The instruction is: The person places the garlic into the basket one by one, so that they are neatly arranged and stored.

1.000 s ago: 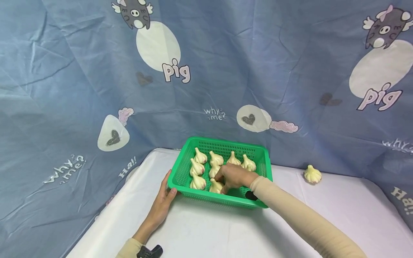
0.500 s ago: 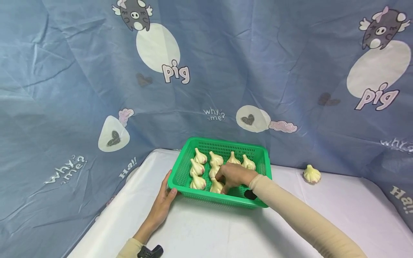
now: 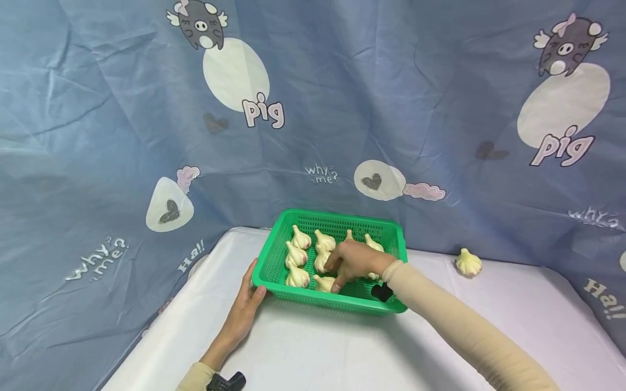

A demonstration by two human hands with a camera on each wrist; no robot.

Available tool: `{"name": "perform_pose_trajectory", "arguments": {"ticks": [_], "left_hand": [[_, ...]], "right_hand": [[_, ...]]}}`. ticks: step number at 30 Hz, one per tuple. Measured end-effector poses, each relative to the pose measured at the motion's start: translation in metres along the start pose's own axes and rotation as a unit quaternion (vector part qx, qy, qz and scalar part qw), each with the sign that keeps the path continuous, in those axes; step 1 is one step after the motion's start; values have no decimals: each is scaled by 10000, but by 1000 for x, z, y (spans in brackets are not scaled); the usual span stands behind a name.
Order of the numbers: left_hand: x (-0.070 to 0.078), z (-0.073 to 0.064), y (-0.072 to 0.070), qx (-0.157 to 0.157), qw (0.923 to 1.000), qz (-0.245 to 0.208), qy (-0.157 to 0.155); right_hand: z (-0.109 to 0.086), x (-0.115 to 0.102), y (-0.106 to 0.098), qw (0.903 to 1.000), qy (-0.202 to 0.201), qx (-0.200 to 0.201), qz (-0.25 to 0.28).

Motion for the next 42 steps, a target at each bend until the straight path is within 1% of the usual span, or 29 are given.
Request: {"name": "perform_pose_trajectory", "arguments": {"ticks": [3, 5, 6, 8, 10, 13, 17, 19, 21, 25, 27, 31, 35, 38, 42], "left_hand": [[1, 1, 0, 18, 10000, 33, 1], [2, 1, 0, 10, 10000, 56, -20], [3, 1, 1, -2, 10000, 66, -38], [3, 1, 1, -17, 10000, 58, -62], [4, 1, 2, -17, 9999, 68, -75], [4, 1, 1, 0, 10000, 56, -68], [4, 0, 1, 1, 10000, 39, -72], [4, 1, 0, -18, 10000, 58, -60], [3, 1, -2, -12, 10000, 79, -59], [3, 1, -5, -23, 9999, 90, -38], [4, 1, -7, -19, 9999, 96, -34], [6, 2, -9, -9, 9999, 122, -19], [5, 1, -8, -34, 10000, 65, -59], [5, 1, -5, -78, 9999, 24, -78], [5, 0, -2, -72, 10000, 10, -66]], "right_hand": [[-7, -1, -10, 9990, -316, 308, 108], [-14, 0, -19, 9971, -449, 569, 242], [-19, 1, -23, 9957, -481, 721, 334], [-29, 4, -33, 9922, -398, 1042, 560], [-41, 8, -42, 9871, -227, 1397, 753], [-63, 18, -57, 9770, 142, 1992, 755], [-98, 33, -71, 9618, 691, 2635, 289], [-118, 42, -76, 9531, 951, 2872, 49], [-138, 49, -80, 9454, 1203, 3023, -171], [-175, 68, -81, 9317, 1765, 3151, -394], [-190, 81, -78, 9252, 2109, 3119, -466], [-218, 107, -71, 9083, 2816, 3030, -618], [-243, 129, -63, 8944, 3359, 2870, -696], [-258, 142, -54, 8904, 3610, 2677, -720], [-272, 158, -38, 8899, 3819, 2413, -633]]}}
Point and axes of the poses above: each hand's wrist, its own z-axis towards the middle knuckle, its own y-axis out of the palm, x = y × z, the point moved 6 cm from there along z, towards the middle knuckle, and after that the axes turned 7 degrees about -x, right-handed, at the moved point
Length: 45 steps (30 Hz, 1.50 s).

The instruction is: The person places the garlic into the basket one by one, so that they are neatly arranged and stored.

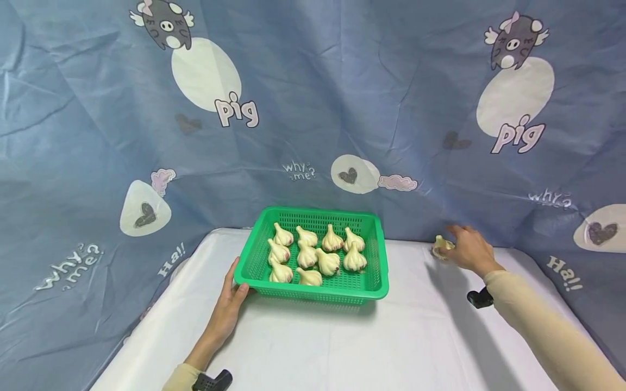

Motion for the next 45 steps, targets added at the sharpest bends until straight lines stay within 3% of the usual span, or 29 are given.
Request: {"name": "perform_pose_trajectory", "arguments": {"ticks": [5, 10, 19, 37, 45], "left_hand": [[-1, -2, -1, 38, 10000, -20, -41], [-2, -2, -1, 58, 10000, -12, -38], [1, -1, -2, 32, 10000, -9, 12], [1, -2, 1, -10, 10000, -44, -3], [0, -1, 1, 7, 10000, -35, 26]], "right_hand": [[2, 12, 21, 9998, 58, -181, -40], [3, 15, 34, 10000, 84, -21, -24], [6, 17, 39, 9991, 87, 410, 74], [3, 27, 51, 9948, 353, 907, 287], [3, 29, 53, 9949, 485, 769, 432]]}}
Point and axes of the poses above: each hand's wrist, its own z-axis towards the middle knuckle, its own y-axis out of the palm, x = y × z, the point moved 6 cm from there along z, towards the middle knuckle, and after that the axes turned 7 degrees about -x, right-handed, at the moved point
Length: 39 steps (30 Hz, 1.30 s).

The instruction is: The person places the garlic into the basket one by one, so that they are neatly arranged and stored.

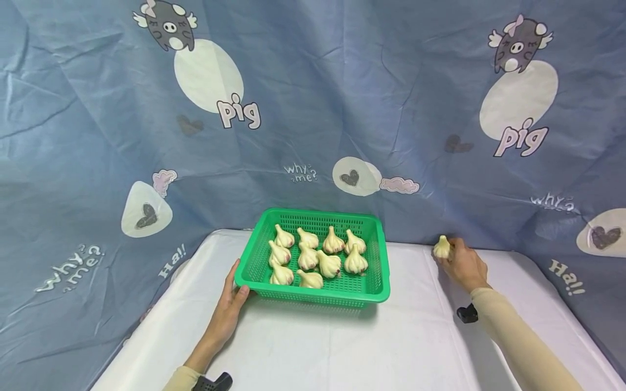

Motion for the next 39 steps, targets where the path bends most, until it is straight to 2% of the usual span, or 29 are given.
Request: {"name": "perform_pose_trajectory", "arguments": {"ticks": [14, 20, 25, 32, 39], "left_hand": [[-1, -1, -1, 53, 10000, 81, 0], [-1, 0, -2, 54, 10000, 32, 47], [-1, 0, -1, 38, 10000, 45, 33], [0, 0, -1, 51, 9999, 123, 32], [-1, 0, 0, 37, 9999, 84, -45]], "right_hand": [[-2, 3, 0, 9996, -175, -226, 5], [-3, -3, -11, 9990, -372, -230, 35], [-4, -16, -21, 9971, -699, -268, 110], [-6, -44, -34, 9922, -1038, -631, 272], [-13, -72, -45, 9843, -1562, -688, 458]]}}
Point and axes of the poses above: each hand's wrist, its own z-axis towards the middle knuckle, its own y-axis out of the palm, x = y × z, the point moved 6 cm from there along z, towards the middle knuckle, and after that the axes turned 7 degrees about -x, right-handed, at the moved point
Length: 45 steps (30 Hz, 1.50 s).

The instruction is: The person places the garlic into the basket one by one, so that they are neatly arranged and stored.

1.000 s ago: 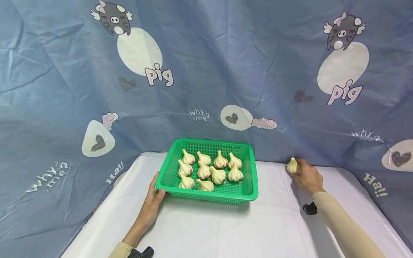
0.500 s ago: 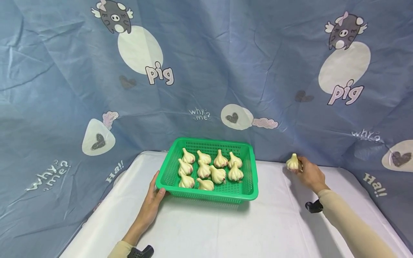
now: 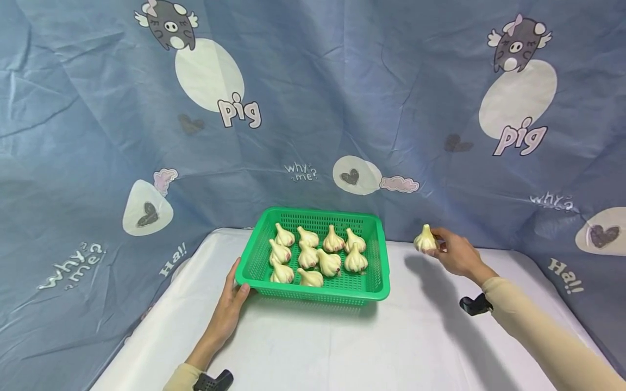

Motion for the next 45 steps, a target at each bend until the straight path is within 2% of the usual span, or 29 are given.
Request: {"name": "perform_pose_trajectory", "arguments": {"ticks": [9, 13, 20, 28, 34, 40, 45], "left_hand": [[-1, 0, 0, -9, 10000, -28, -26], [0, 0, 0, -20, 10000, -8, -29], [1, 0, 0, -23, 10000, 20, -16], [2, -1, -1, -1, 10000, 84, -16], [1, -1, -1, -2, 10000, 74, -28], [0, 0, -1, -9, 10000, 36, -19], [-1, 0, 0, -18, 10000, -8, -35]], "right_hand": [[1, -34, -11, 9979, -603, -133, 200], [0, -46, -16, 9975, -638, -238, 215], [0, -64, -20, 9948, -624, -524, 609], [0, -88, -14, 9900, -737, -769, 923], [1, -101, -9, 9873, -901, -766, 1063], [5, -114, -5, 9880, -1181, -587, 804], [7, -122, 2, 9869, -1285, -569, 789]]}}
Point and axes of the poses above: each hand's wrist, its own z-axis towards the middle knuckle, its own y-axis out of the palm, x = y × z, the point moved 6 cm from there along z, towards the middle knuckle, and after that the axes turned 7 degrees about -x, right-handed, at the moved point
